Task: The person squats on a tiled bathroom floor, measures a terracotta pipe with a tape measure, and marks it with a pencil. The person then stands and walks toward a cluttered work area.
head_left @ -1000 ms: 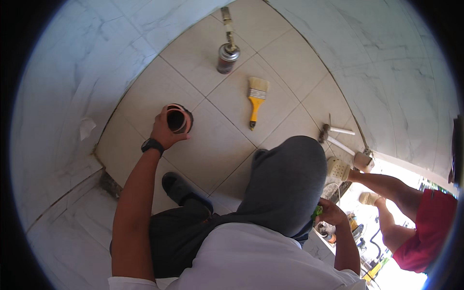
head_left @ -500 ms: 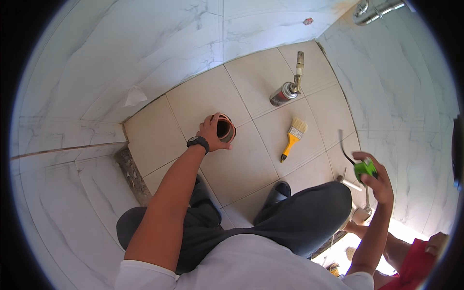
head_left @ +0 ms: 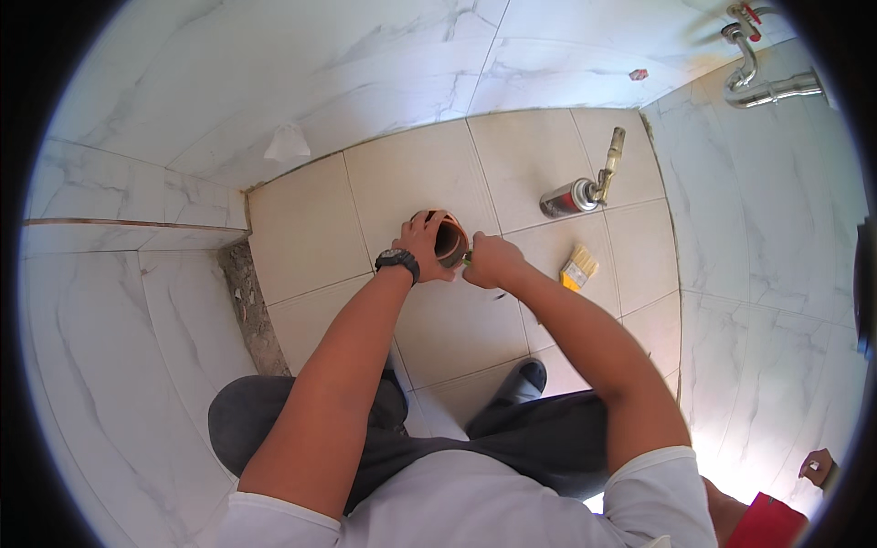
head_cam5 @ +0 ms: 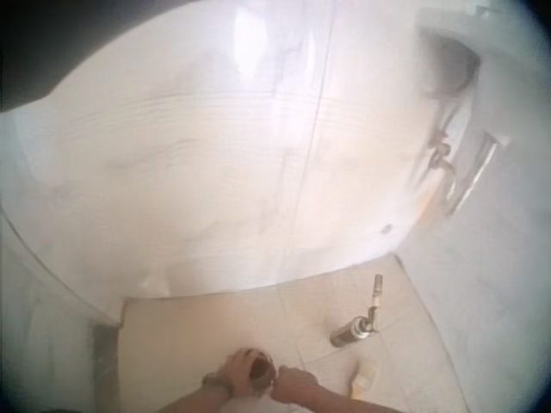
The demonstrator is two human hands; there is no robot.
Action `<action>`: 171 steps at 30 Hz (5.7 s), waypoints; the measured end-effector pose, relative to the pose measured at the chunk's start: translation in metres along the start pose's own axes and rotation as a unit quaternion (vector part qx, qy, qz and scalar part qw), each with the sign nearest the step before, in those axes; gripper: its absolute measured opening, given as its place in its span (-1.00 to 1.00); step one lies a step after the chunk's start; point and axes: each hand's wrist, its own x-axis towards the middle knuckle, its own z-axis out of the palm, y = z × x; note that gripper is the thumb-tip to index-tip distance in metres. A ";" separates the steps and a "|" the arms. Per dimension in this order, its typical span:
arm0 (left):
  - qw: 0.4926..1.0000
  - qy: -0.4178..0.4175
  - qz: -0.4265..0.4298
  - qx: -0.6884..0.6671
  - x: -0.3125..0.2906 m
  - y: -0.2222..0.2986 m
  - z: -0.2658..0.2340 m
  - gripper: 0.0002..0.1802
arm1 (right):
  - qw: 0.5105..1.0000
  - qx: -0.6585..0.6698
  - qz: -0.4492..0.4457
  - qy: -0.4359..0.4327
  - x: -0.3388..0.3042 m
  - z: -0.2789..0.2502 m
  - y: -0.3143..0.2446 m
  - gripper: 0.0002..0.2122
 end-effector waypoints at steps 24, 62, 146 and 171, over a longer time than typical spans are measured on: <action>0.999 -0.017 -0.014 0.035 -0.002 0.005 -0.007 0.53 | 0.961 0.174 0.148 -0.156 -0.284 0.059 0.249 -0.73; 0.983 0.096 0.153 -0.012 -0.006 -0.023 0.004 0.47 | 0.936 0.273 0.190 0.115 -0.140 0.135 -0.019 -0.74; 0.947 0.051 0.291 -0.124 0.007 -0.054 0.011 0.20 | 0.934 0.290 0.187 0.088 -0.135 0.129 -0.013 -0.78; 0.949 0.053 0.289 -0.115 0.005 -0.054 0.012 0.38 | 0.938 0.288 0.164 0.105 -0.133 0.138 -0.008 -0.78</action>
